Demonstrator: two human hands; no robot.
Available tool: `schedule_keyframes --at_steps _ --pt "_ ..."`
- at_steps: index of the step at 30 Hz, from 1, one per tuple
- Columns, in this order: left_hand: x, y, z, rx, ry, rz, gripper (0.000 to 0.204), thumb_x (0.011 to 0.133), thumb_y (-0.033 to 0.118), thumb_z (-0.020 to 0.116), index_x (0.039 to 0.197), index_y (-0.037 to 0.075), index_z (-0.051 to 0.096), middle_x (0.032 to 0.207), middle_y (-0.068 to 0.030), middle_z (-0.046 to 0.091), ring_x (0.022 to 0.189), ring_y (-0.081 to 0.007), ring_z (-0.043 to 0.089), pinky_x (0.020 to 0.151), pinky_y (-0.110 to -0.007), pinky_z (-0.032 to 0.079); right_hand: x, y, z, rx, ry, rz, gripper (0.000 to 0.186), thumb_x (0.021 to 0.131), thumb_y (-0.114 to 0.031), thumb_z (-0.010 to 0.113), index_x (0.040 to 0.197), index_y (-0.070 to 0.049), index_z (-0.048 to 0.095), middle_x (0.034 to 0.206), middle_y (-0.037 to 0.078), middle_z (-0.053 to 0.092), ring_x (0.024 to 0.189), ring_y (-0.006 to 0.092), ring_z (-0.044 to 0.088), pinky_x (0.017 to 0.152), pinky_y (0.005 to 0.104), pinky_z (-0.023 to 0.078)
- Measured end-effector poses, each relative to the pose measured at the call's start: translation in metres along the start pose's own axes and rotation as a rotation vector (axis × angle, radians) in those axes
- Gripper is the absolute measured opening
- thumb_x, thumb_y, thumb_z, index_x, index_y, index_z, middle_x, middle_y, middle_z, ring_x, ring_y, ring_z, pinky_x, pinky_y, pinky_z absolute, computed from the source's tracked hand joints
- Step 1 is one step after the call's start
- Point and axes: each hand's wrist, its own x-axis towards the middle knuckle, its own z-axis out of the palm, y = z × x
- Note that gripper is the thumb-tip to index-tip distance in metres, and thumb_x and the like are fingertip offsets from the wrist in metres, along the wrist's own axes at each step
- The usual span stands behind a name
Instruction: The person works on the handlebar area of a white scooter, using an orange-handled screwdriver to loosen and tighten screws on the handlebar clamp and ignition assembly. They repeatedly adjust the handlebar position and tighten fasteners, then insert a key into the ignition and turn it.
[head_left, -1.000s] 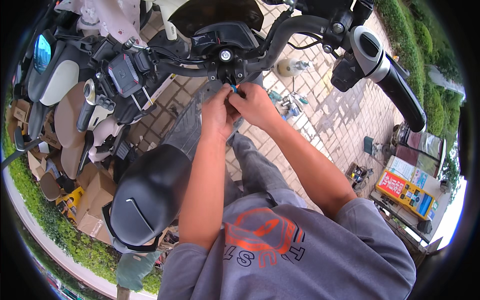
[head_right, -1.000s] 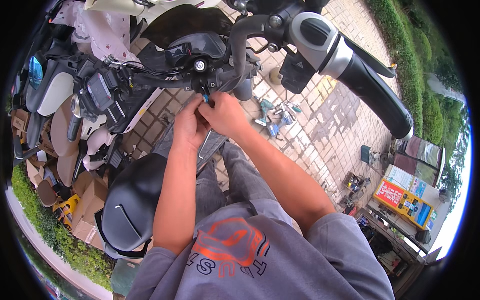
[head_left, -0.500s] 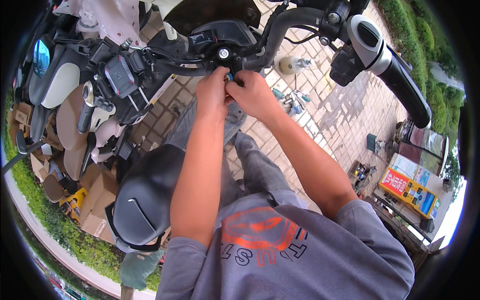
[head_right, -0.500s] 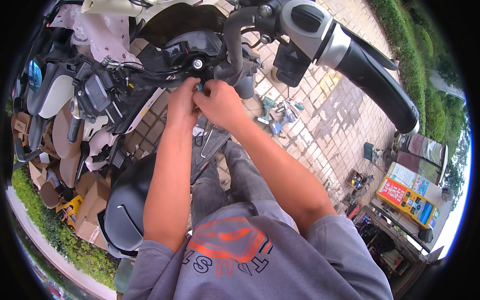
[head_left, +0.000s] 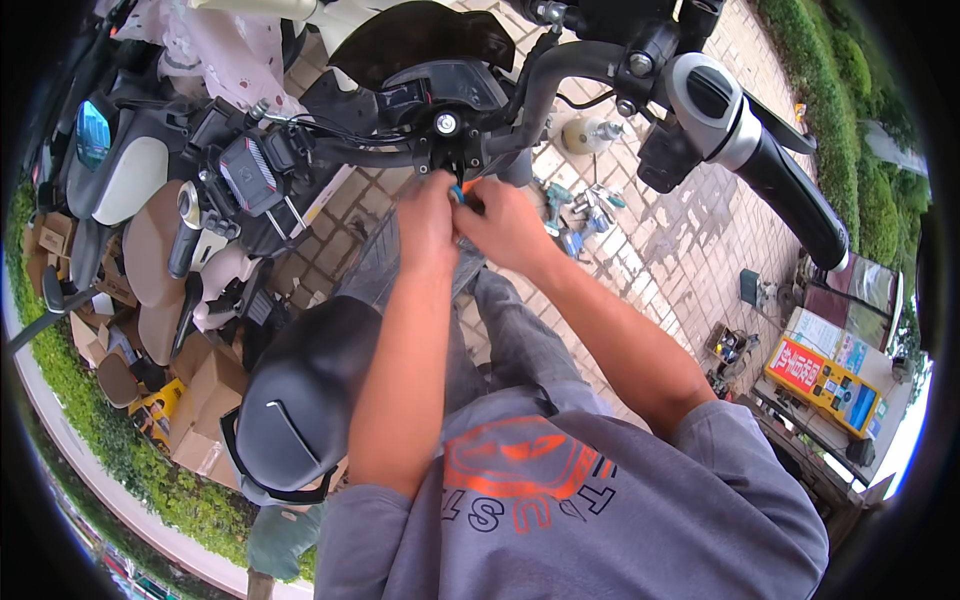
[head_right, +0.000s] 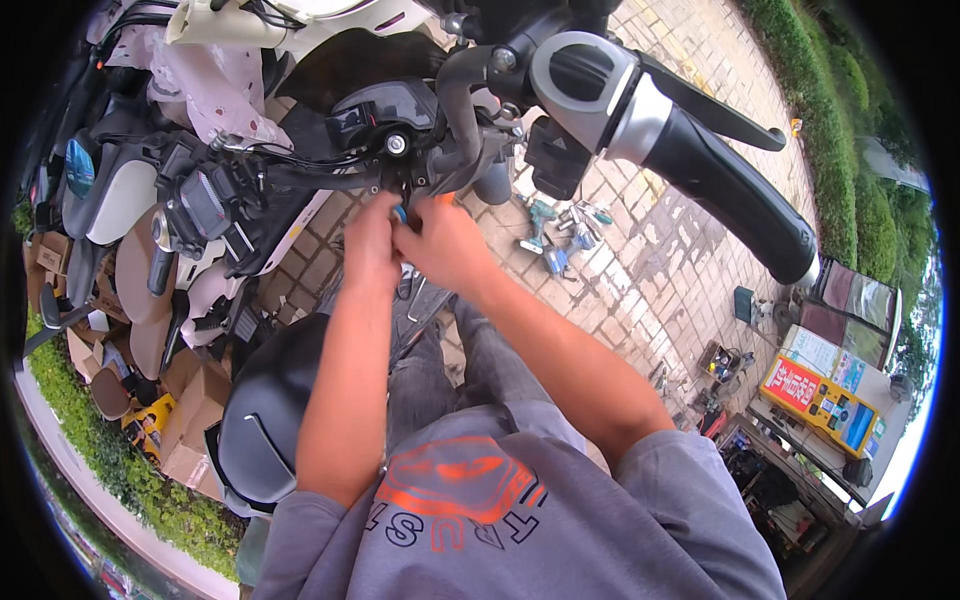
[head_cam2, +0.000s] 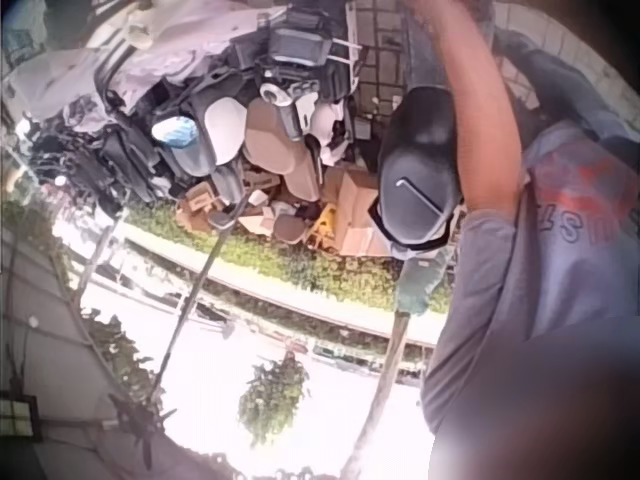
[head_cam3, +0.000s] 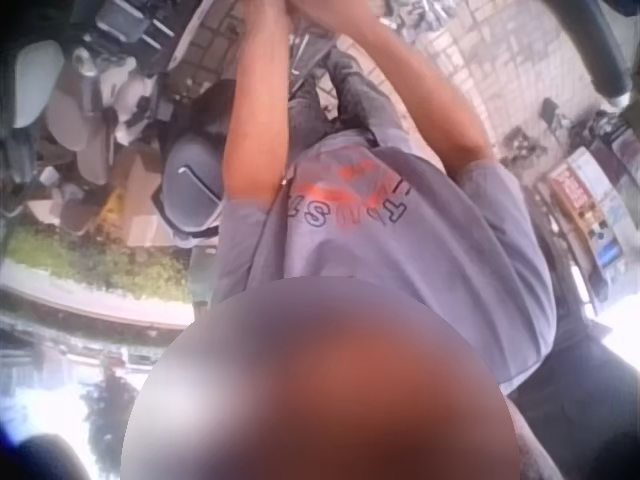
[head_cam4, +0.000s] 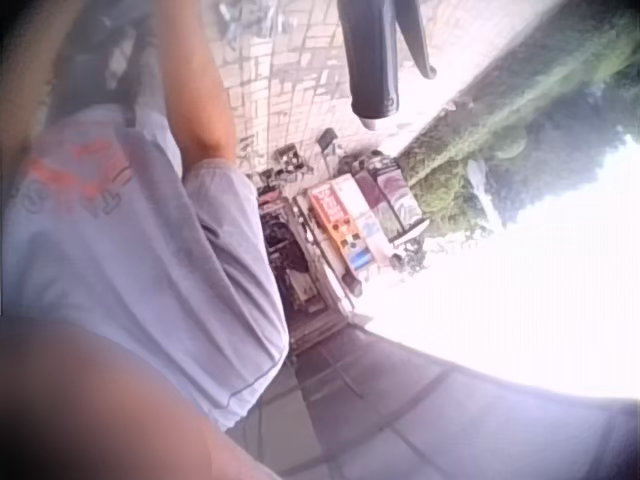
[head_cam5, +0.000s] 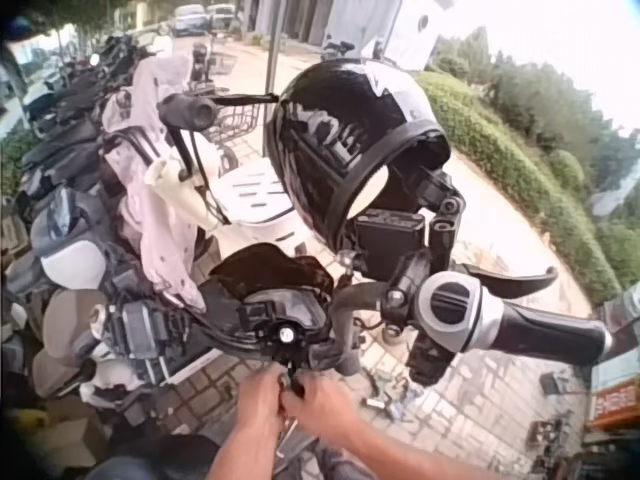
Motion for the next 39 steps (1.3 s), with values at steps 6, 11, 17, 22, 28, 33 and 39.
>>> schedule_keyframes --at_steps 6,11,17,22,28,33,39 --pt "-0.004 -0.005 -0.002 0.029 0.023 0.032 0.016 0.077 0.014 0.062 0.077 0.001 0.052 0.066 -0.0026 0.049 0.055 -0.0094 0.044 0.046 -0.026 0.032 -0.009 0.001 -0.001 0.022 0.015 -0.093 0.027 0.079 -0.023 0.061 0.073 0.003 0.058 0.067 0.022 0.061 0.066 0.0407 0.061 0.061 0.0452 0.048" --pt "-0.005 -0.029 -0.013 0.036 0.054 -0.031 0.012 0.078 0.014 0.062 0.074 0.009 0.052 0.065 0.0008 0.048 0.051 -0.0076 0.044 0.043 -0.023 0.031 -0.019 0.024 0.010 -0.069 -0.021 -0.030 0.027 0.080 -0.022 0.063 0.077 0.005 0.056 0.071 0.023 0.061 0.066 0.0391 0.061 0.060 0.0424 0.046" --pt "0.015 -0.042 -0.030 0.222 -0.077 0.084 0.009 0.082 0.014 0.061 0.084 0.006 0.057 0.075 0.0000 0.056 0.063 -0.0053 0.048 0.053 -0.021 0.036 -0.010 0.054 0.014 -0.049 -0.065 -0.074 0.030 0.082 -0.021 0.062 0.099 0.004 0.063 0.086 0.024 0.065 0.082 0.0364 0.064 0.072 0.0376 0.050" --pt "0.010 -0.041 -0.027 0.189 -0.113 0.166 0.013 0.084 0.015 0.061 0.088 0.002 0.059 0.078 -0.0002 0.058 0.066 -0.0055 0.048 0.057 -0.021 0.036 0.014 0.038 0.013 0.067 0.180 -0.024 0.035 0.082 -0.028 0.064 0.094 0.005 0.064 0.082 0.020 0.066 0.073 0.0289 0.065 0.068 0.0362 0.049" --pt "0.015 -0.024 -0.013 -0.027 -0.055 0.155 0.016 0.085 0.014 0.062 0.086 -0.002 0.060 0.082 -0.0061 0.062 0.066 -0.0107 0.054 0.054 -0.023 0.042 0.032 0.045 0.035 0.499 0.183 0.203 0.029 0.086 -0.021 0.063 0.087 0.007 0.065 0.073 0.008 0.064 0.065 0.0100 0.054 0.060 0.0271 0.044" --pt "0.031 -0.044 0.000 -0.202 0.083 0.262 0.012 0.082 0.008 0.066 0.083 -0.003 0.062 0.076 -0.0068 0.062 0.065 -0.0116 0.055 0.055 -0.025 0.043 0.025 0.026 0.035 0.412 0.251 0.220 0.026 0.085 -0.019 0.063 0.088 0.007 0.066 0.075 0.008 0.064 0.065 0.0089 0.054 0.057 0.0252 0.044" --pt "0.024 -0.051 0.007 0.069 0.233 0.548 0.014 0.082 0.007 0.065 0.082 -0.006 0.064 0.077 -0.0096 0.064 0.066 -0.0148 0.058 0.061 -0.028 0.046 0.026 0.032 0.039 0.536 0.323 0.232 0.022 0.084 -0.014 0.064 0.090 0.007 0.065 0.076 0.009 0.065 0.066 0.0100 0.056 0.057 0.0252 0.045"
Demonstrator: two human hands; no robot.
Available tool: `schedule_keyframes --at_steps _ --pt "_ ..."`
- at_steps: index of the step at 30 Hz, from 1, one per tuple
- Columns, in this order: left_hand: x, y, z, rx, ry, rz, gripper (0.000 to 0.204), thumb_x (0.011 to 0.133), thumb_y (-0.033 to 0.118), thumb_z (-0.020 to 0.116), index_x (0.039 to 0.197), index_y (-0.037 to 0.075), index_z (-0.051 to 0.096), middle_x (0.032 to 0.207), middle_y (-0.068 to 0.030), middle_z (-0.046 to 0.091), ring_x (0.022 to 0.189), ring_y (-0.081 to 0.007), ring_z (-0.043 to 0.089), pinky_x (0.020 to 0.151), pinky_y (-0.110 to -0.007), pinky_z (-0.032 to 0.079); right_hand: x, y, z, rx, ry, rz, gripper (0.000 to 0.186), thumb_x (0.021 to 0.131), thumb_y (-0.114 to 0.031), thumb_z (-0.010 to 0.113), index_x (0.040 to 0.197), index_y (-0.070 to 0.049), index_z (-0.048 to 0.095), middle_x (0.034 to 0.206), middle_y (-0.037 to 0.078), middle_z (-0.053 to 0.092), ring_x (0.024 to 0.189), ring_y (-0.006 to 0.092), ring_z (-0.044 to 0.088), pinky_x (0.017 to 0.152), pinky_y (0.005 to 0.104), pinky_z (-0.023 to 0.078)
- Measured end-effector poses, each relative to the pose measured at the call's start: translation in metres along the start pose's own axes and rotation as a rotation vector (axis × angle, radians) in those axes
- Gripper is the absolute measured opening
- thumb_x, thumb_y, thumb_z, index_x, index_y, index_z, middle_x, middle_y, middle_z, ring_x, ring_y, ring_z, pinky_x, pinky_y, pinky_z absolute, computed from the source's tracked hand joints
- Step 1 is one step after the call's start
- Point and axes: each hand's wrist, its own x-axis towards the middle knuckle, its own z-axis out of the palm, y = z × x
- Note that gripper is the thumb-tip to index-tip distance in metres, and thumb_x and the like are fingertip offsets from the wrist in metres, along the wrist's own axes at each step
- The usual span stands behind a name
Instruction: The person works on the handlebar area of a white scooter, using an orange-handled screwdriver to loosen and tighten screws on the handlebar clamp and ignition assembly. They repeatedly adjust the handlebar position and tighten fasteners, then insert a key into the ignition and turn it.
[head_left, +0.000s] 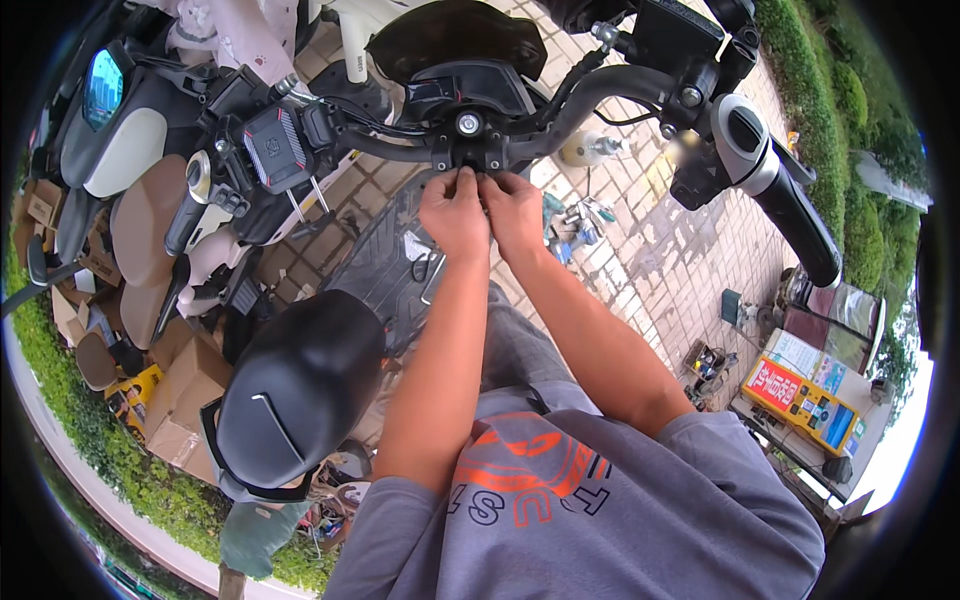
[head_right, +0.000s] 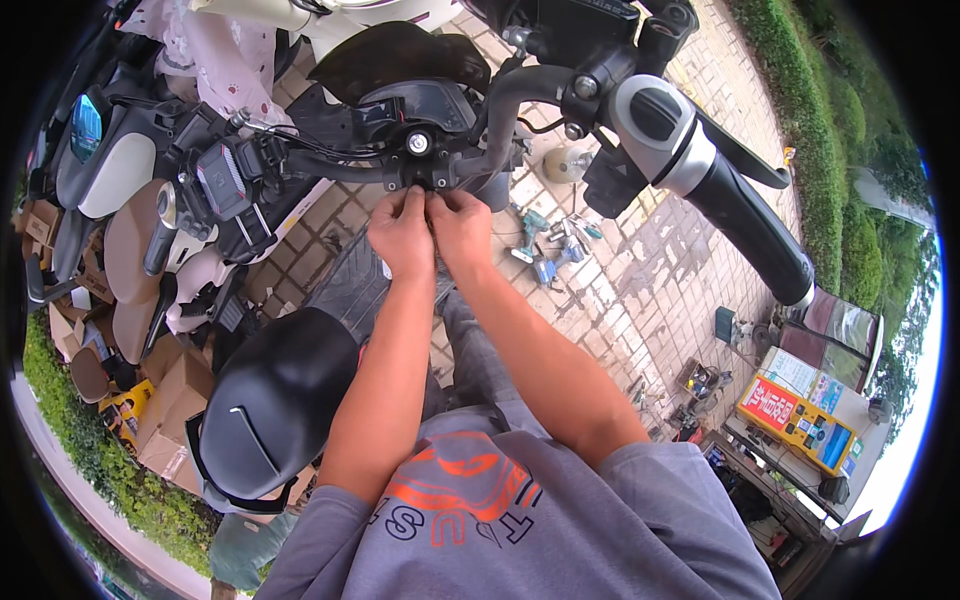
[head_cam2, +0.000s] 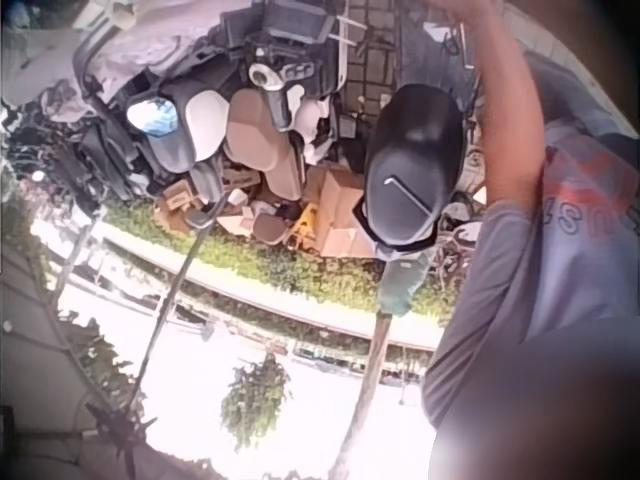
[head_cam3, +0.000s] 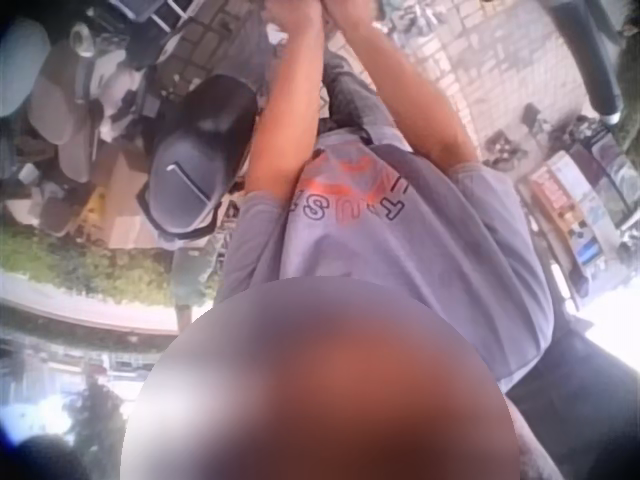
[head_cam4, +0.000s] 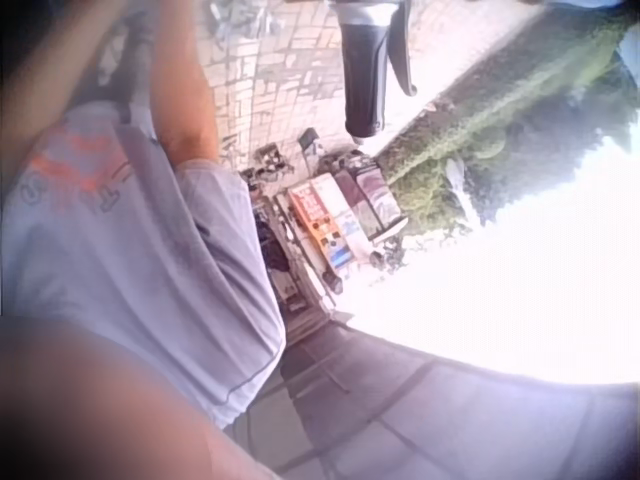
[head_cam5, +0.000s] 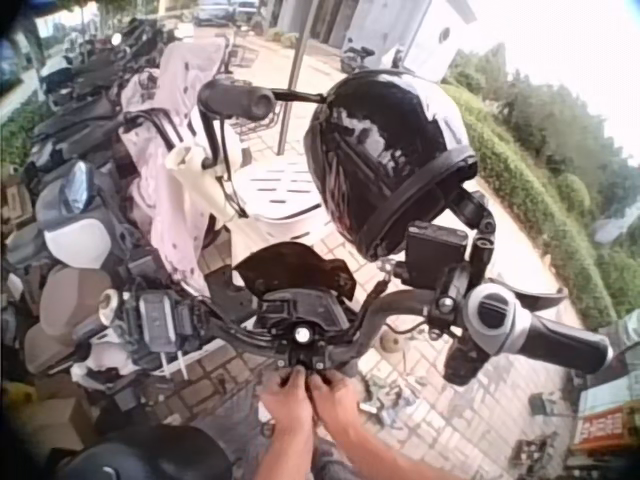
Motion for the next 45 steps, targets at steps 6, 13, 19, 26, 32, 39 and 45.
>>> schedule_keyframes --at_steps 6,13,19,26,32,39,45 --pt "-0.002 -0.002 -0.010 0.345 0.010 0.369 0.018 0.082 0.008 0.063 0.095 -0.004 0.067 0.082 -0.0161 0.064 0.071 -0.0257 0.061 0.065 -0.033 0.048 -0.014 0.006 0.013 0.430 0.054 0.004 0.020 0.084 -0.012 0.066 0.090 0.006 0.065 0.079 0.007 0.065 0.069 0.0090 0.057 0.060 0.0238 0.046" --pt "-0.003 -0.008 -0.021 0.454 -0.099 0.357 0.019 0.082 0.010 0.062 0.097 -0.001 0.069 0.084 -0.0166 0.061 0.074 -0.0305 0.060 0.069 -0.036 0.047 -0.004 0.009 0.013 -0.038 0.132 -0.073 0.024 0.086 -0.019 0.065 0.086 0.004 0.063 0.071 0.010 0.064 0.061 0.0127 0.057 0.057 0.0285 0.045" --pt "0.008 -0.018 -0.026 0.330 -0.179 0.156 0.021 0.084 0.010 0.064 0.099 -0.005 0.066 0.090 -0.0121 0.066 0.081 -0.0186 0.060 0.074 -0.029 0.047 -0.003 0.006 0.009 -0.345 0.128 -0.284 0.024 0.088 -0.019 0.060 0.084 0.005 0.059 0.070 0.019 0.062 0.063 0.0284 0.060 0.061 0.0368 0.047" --pt "0.007 -0.010 -0.012 -0.056 -0.150 -0.090 0.018 0.085 0.012 0.065 0.085 -0.006 0.064 0.080 -0.0087 0.066 0.074 -0.0111 0.058 0.066 -0.026 0.046 0.006 0.015 0.001 -0.433 0.040 -0.324 0.024 0.088 -0.017 0.057 0.084 0.007 0.057 0.077 0.025 0.061 0.072 0.0387 0.061 0.064 0.0417 0.047" --pt "0.016 -0.031 -0.022 -0.219 -0.246 -0.172 0.016 0.087 0.011 0.064 0.086 -0.005 0.063 0.078 -0.0041 0.062 0.071 -0.0089 0.054 0.066 -0.024 0.044 0.006 0.015 -0.001 -0.504 0.027 -0.297 0.022 0.088 -0.017 0.059 0.088 0.005 0.060 0.079 0.023 0.062 0.074 0.0362 0.062 0.066 0.0399 0.048" --pt "0.022 -0.037 -0.043 -0.328 -0.457 -0.304 0.023 0.087 0.011 0.064 0.104 -0.004 0.059 0.093 -0.0041 0.061 0.084 -0.0085 0.054 0.077 -0.023 0.044 0.008 0.037 -0.011 -0.379 -0.163 -0.252 0.025 0.087 -0.020 0.061 0.100 0.002 0.064 0.088 0.015 0.065 0.079 0.0220 0.063 0.072 0.0328 0.049" --pt "0.014 -0.039 -0.058 -0.291 -0.586 -0.304 0.027 0.086 0.011 0.065 0.109 0.000 0.055 0.097 -0.0025 0.061 0.089 -0.0107 0.056 0.085 -0.025 0.043 -0.001 0.054 -0.026 -0.303 -0.280 -0.127 0.029 0.090 -0.018 0.058 0.111 0.001 0.059 0.100 0.014 0.063 0.092 0.0185 0.059 0.081 0.0303 0.045"
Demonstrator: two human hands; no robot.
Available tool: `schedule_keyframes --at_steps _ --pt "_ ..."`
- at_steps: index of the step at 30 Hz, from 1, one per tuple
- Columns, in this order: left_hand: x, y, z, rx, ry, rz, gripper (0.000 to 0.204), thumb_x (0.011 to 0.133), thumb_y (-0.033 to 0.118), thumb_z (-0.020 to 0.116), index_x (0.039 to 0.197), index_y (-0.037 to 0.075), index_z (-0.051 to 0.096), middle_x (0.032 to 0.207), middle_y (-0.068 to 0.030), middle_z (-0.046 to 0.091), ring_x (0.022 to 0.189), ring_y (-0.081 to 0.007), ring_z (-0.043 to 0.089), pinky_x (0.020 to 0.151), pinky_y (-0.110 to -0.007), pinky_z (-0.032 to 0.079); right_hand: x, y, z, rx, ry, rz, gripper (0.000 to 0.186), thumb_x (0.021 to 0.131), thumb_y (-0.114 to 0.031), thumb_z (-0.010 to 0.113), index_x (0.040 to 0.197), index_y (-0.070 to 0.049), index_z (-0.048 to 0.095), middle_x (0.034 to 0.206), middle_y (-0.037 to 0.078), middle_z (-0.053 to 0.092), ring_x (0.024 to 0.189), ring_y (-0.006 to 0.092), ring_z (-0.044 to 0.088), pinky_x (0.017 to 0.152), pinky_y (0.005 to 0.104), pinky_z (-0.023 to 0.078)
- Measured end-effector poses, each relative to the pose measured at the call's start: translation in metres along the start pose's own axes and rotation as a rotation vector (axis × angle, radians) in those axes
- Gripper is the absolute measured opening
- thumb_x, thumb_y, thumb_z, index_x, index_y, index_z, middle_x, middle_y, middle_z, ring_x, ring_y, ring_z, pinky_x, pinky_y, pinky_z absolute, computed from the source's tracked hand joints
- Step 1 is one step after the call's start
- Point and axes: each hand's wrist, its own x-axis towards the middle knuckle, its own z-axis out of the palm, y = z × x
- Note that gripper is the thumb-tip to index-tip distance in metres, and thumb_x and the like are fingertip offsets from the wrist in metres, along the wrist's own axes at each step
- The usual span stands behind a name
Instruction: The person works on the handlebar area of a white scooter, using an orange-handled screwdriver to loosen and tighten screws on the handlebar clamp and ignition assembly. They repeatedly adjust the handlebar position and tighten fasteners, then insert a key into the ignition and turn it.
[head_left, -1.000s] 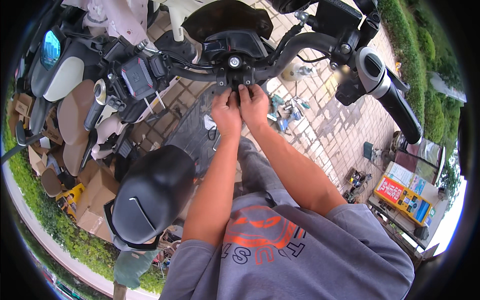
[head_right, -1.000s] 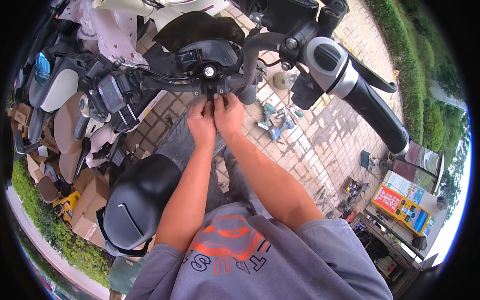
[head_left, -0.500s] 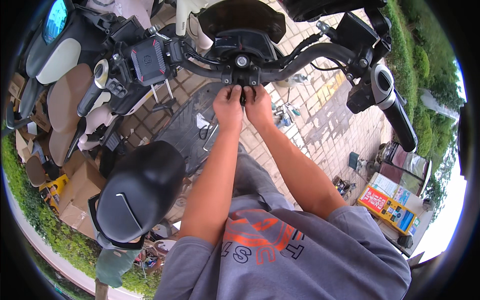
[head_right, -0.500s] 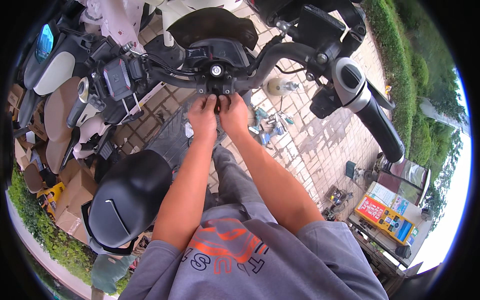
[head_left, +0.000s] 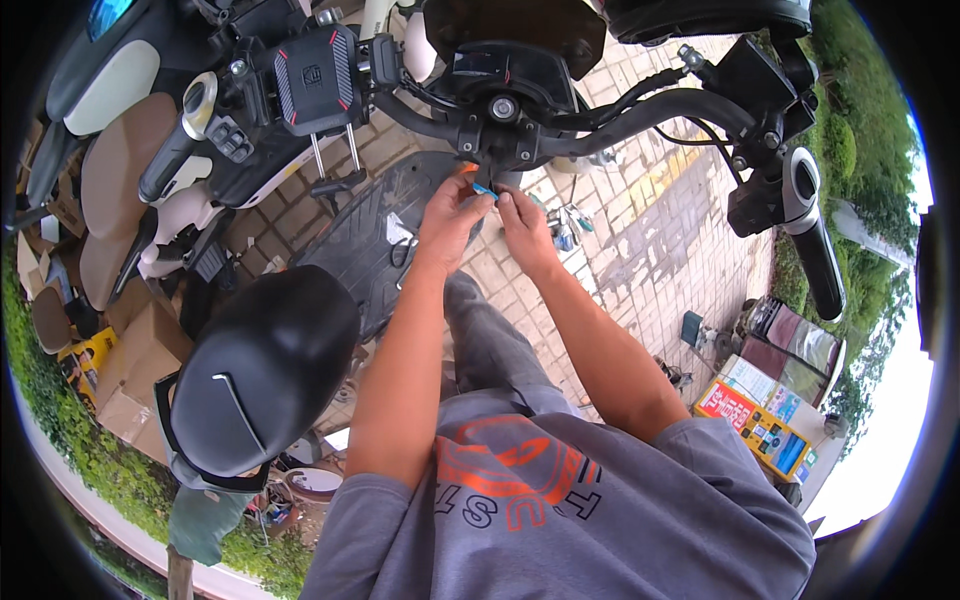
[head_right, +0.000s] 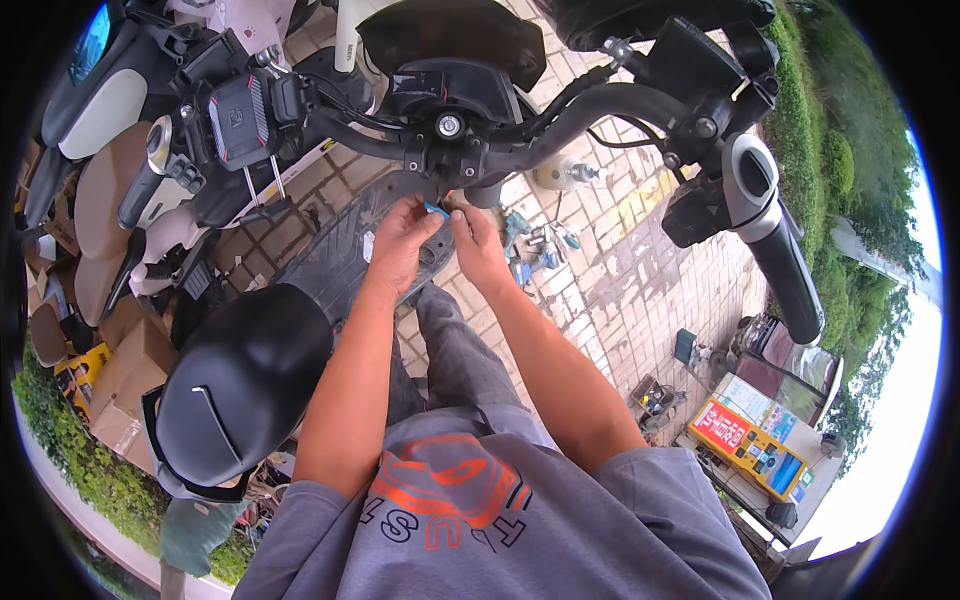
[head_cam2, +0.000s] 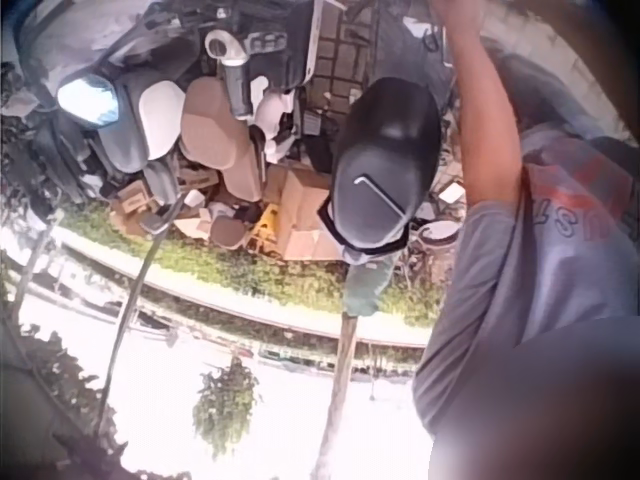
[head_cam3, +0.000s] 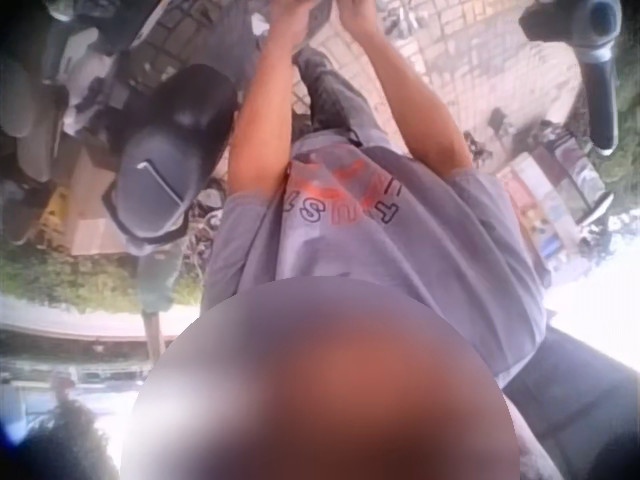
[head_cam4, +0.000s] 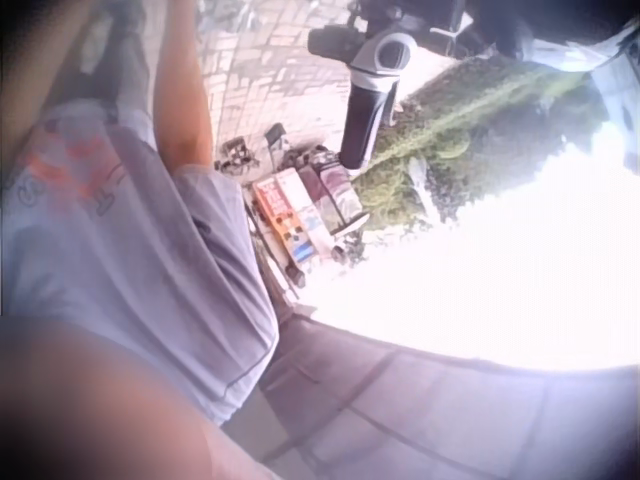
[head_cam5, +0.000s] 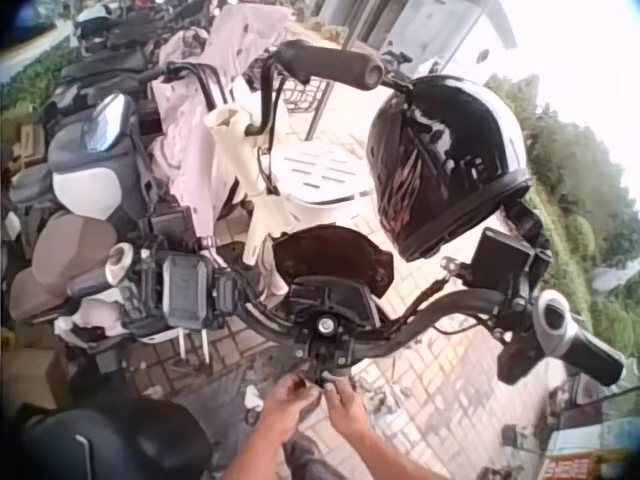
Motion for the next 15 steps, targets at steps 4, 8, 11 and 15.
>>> schedule_keyframes --at_steps 4,8,11,15 --pt "0.003 0.013 -0.003 0.168 -0.037 -0.058 0.034 0.084 0.014 0.068 0.111 -0.001 0.054 0.096 -0.0044 0.061 0.089 -0.0113 0.057 0.084 -0.026 0.044 -0.003 0.018 0.010 -0.047 -0.043 -0.147 0.024 0.092 -0.016 0.056 0.111 -0.001 0.059 0.098 0.011 0.064 0.091 0.0162 0.057 0.082 0.0310 0.045" --pt "0.010 0.006 -0.002 0.304 -0.029 0.072 0.039 0.082 0.013 0.070 0.112 -0.004 0.053 0.096 -0.0071 0.061 0.089 -0.0099 0.056 0.077 -0.025 0.046 -0.003 0.035 0.028 0.066 0.047 -0.177 0.016 0.092 -0.011 0.057 0.101 0.000 0.059 0.084 0.011 0.066 0.075 0.0147 0.059 0.070 0.0298 0.047" --pt "0.008 0.004 0.000 0.232 0.000 0.055 0.034 0.082 0.010 0.069 0.109 -0.004 0.054 0.094 -0.0072 0.061 0.086 -0.0091 0.056 0.075 -0.024 0.045 -0.002 0.039 0.028 0.028 0.023 -0.145 0.014 0.092 -0.012 0.057 0.098 0.001 0.058 0.079 0.013 0.065 0.072 0.0158 0.059 0.069 0.0305 0.048" --pt "0.001 0.017 0.011 0.046 0.026 -0.015 0.028 0.083 0.006 0.067 0.106 -0.004 0.054 0.089 -0.0071 0.061 0.082 -0.0101 0.057 0.073 -0.024 0.046 -0.015 0.020 0.014 -0.100 -0.026 -0.139 0.019 0.091 -0.017 0.058 0.097 0.001 0.060 0.079 0.016 0.063 0.072 0.0201 0.060 0.068 0.0313 0.047"
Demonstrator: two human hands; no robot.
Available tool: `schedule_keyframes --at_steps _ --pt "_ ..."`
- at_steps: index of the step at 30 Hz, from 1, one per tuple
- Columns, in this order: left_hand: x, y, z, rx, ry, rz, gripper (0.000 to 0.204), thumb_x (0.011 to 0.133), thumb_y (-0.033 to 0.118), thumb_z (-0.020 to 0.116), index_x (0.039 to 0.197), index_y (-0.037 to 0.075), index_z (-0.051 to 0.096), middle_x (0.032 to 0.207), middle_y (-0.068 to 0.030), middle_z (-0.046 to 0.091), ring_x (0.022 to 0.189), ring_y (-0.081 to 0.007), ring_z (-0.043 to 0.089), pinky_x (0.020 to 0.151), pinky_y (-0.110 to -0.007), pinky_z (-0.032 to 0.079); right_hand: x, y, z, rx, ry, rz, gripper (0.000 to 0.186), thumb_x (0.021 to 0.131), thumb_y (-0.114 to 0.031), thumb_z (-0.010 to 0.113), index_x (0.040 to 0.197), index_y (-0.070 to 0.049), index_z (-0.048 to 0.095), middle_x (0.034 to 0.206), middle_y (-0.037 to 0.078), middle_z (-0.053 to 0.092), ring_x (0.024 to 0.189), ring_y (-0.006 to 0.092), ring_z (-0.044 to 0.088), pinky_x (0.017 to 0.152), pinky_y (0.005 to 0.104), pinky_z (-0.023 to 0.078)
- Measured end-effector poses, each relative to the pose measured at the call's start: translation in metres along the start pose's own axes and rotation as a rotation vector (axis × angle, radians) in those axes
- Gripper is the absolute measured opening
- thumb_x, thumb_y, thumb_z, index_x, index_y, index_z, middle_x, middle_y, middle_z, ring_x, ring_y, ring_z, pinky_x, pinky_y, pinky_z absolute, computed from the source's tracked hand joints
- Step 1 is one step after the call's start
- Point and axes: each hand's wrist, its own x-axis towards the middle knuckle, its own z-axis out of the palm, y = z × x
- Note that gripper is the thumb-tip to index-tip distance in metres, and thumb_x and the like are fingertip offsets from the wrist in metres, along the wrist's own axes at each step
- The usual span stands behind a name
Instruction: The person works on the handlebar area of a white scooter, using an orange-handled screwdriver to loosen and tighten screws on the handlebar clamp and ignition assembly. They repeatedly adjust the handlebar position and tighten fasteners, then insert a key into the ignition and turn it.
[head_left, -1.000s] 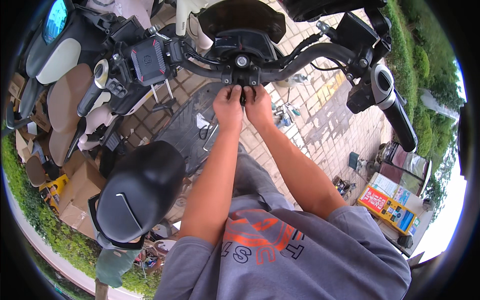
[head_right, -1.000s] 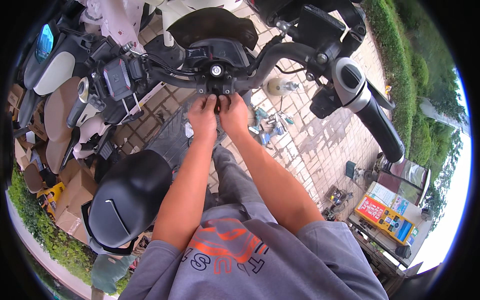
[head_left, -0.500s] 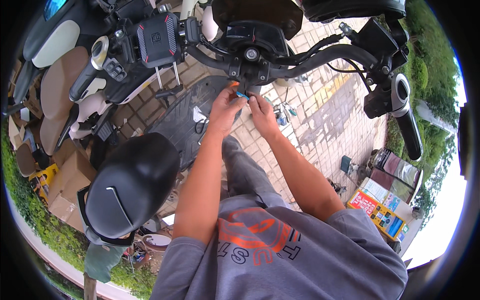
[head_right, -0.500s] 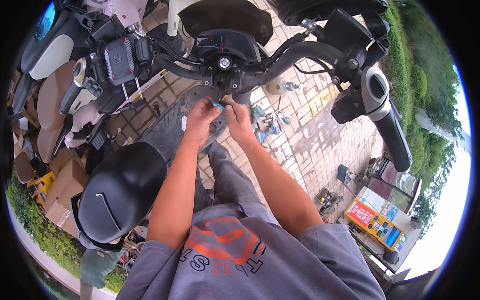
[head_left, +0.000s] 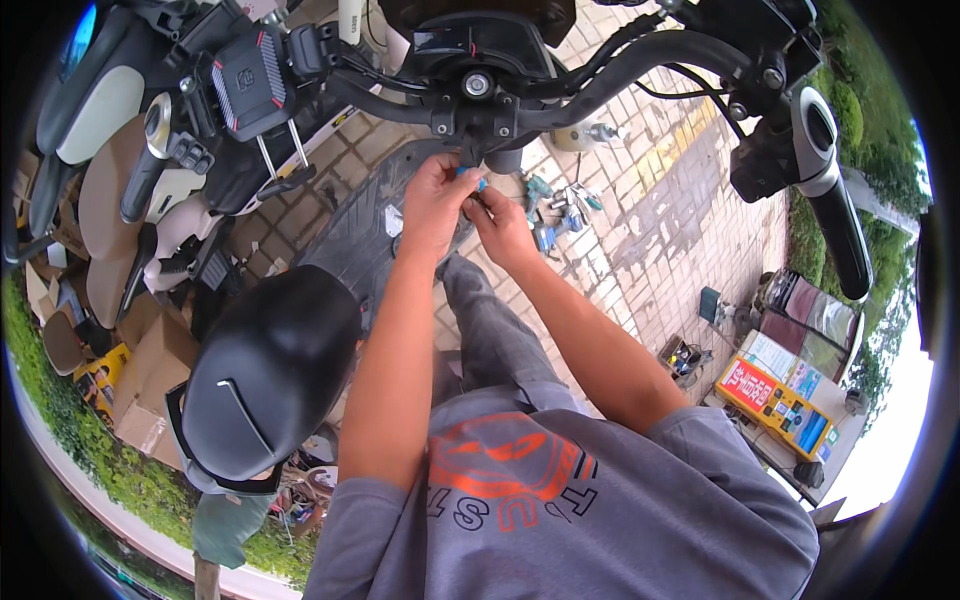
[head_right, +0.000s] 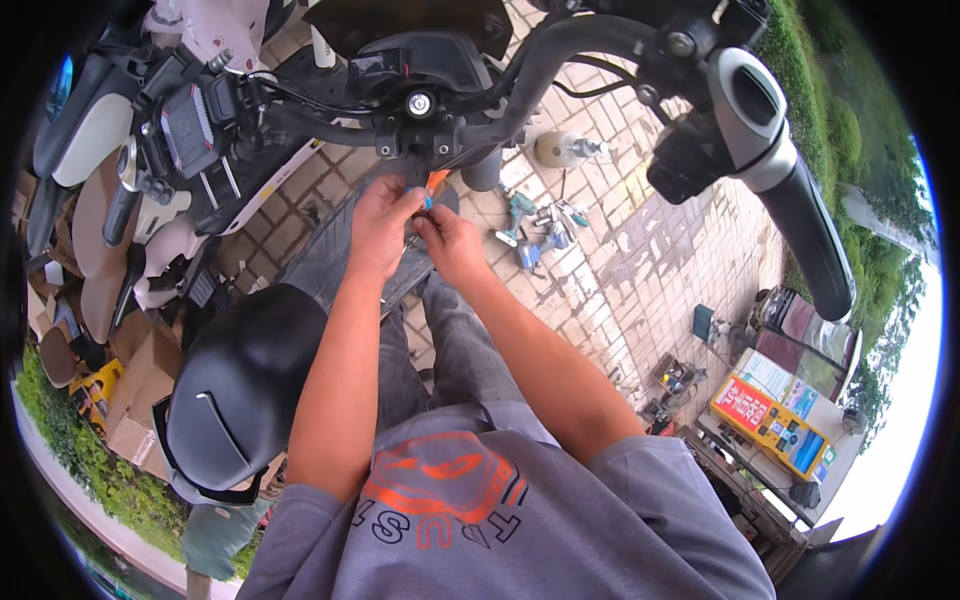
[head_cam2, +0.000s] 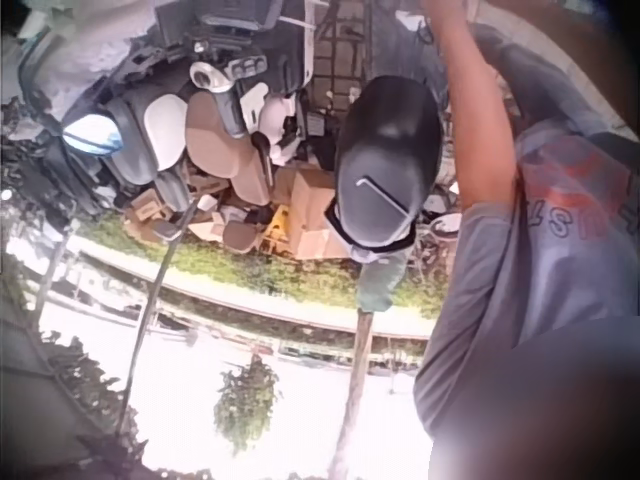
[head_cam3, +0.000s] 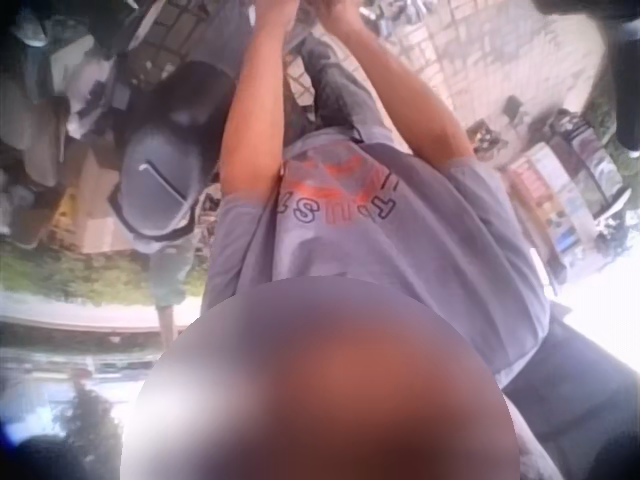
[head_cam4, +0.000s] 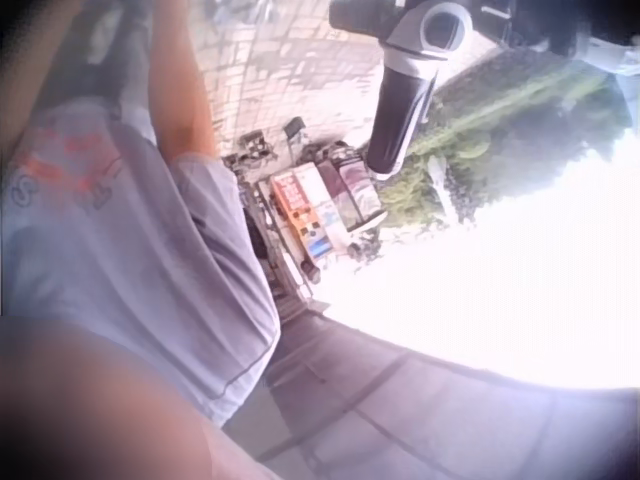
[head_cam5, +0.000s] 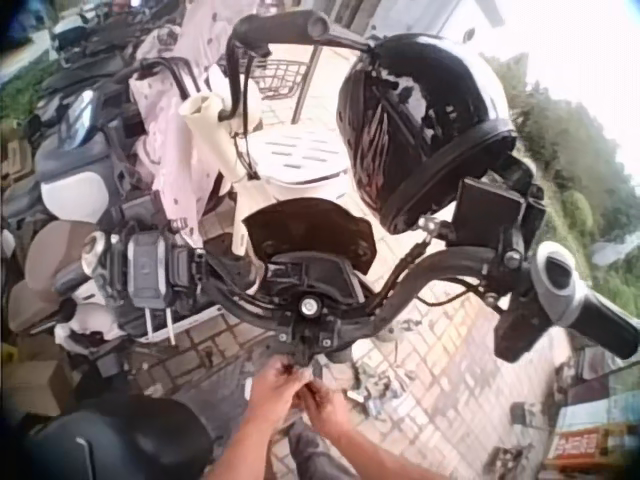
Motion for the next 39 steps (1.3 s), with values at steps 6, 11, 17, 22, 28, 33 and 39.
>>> schedule_keyframes --at_steps 6,11,17,22,28,33,39 --pt "-0.008 0.006 -0.004 -0.187 -0.027 -0.091 0.012 0.088 0.013 0.062 0.096 0.004 0.058 0.084 -0.0024 0.062 0.077 -0.0105 0.058 0.070 -0.027 0.047 0.008 -0.051 -0.051 0.369 0.110 0.162 0.027 0.089 -0.020 0.060 0.098 0.005 0.064 0.088 0.006 0.066 0.082 0.0104 0.058 0.074 0.0247 0.045" --pt "-0.007 0.011 0.004 -0.191 0.098 -0.138 0.016 0.089 0.018 0.060 0.097 0.004 0.059 0.087 -0.0042 0.063 0.080 -0.0145 0.060 0.070 -0.029 0.049 0.034 -0.071 -0.035 0.418 0.054 0.246 0.026 0.086 -0.020 0.065 0.090 0.006 0.064 0.074 0.005 0.063 0.066 0.0087 0.053 0.058 0.0236 0.042" --pt "0.009 0.027 0.019 0.064 0.232 -0.148 0.016 0.086 0.022 0.062 0.092 0.006 0.061 0.083 -0.0012 0.061 0.071 -0.0099 0.057 0.061 -0.026 0.046 0.034 -0.071 -0.016 0.524 0.187 0.201 0.025 0.086 -0.019 0.064 0.080 0.005 0.062 0.070 0.004 0.060 0.062 0.0078 0.050 0.054 0.0250 0.040" --pt "0.008 0.041 0.025 0.102 0.287 -0.178 0.016 0.083 0.021 0.066 0.087 0.006 0.062 0.077 -0.0012 0.059 0.062 -0.0096 0.053 0.054 -0.026 0.042 0.033 -0.076 -0.016 0.446 0.213 0.211 0.026 0.088 -0.019 0.062 0.079 0.006 0.061 0.068 0.004 0.059 0.061 0.0077 0.047 0.054 0.0265 0.039" --pt "0.009 0.038 0.032 -0.085 0.333 -0.220 0.017 0.083 0.020 0.065 0.089 0.005 0.061 0.073 -0.0014 0.058 0.060 -0.0113 0.053 0.054 -0.027 0.041 0.031 -0.078 -0.028 0.475 0.089 0.231 0.025 0.090 -0.018 0.060 0.080 0.005 0.062 0.069 0.004 0.060 0.060 0.0068 0.049 0.053 0.0259 0.039" --pt "0.017 0.032 0.016 -0.140 0.281 -0.242 0.013 0.084 0.018 0.062 0.089 0.005 0.059 0.074 -0.0036 0.061 0.059 -0.0138 0.055 0.050 -0.029 0.041 0.034 -0.070 -0.032 0.758 0.132 0.324 0.022 0.088 -0.016 0.061 0.085 0.006 0.064 0.075 0.006 0.064 0.061 0.0074 0.055 0.055 0.0244 0.044" --pt "0.015 0.032 0.015 -0.241 0.304 -0.275 0.015 0.084 0.019 0.061 0.090 0.005 0.059 0.079 -0.0050 0.061 0.064 -0.0161 0.056 0.056 -0.035 0.043 0.034 -0.068 -0.023 0.403 0.257 0.187 0.023 0.086 -0.013 0.063 0.094 0.009 0.064 0.076 0.008 0.066 0.064 0.0101 0.059 0.059 0.0247 0.048"
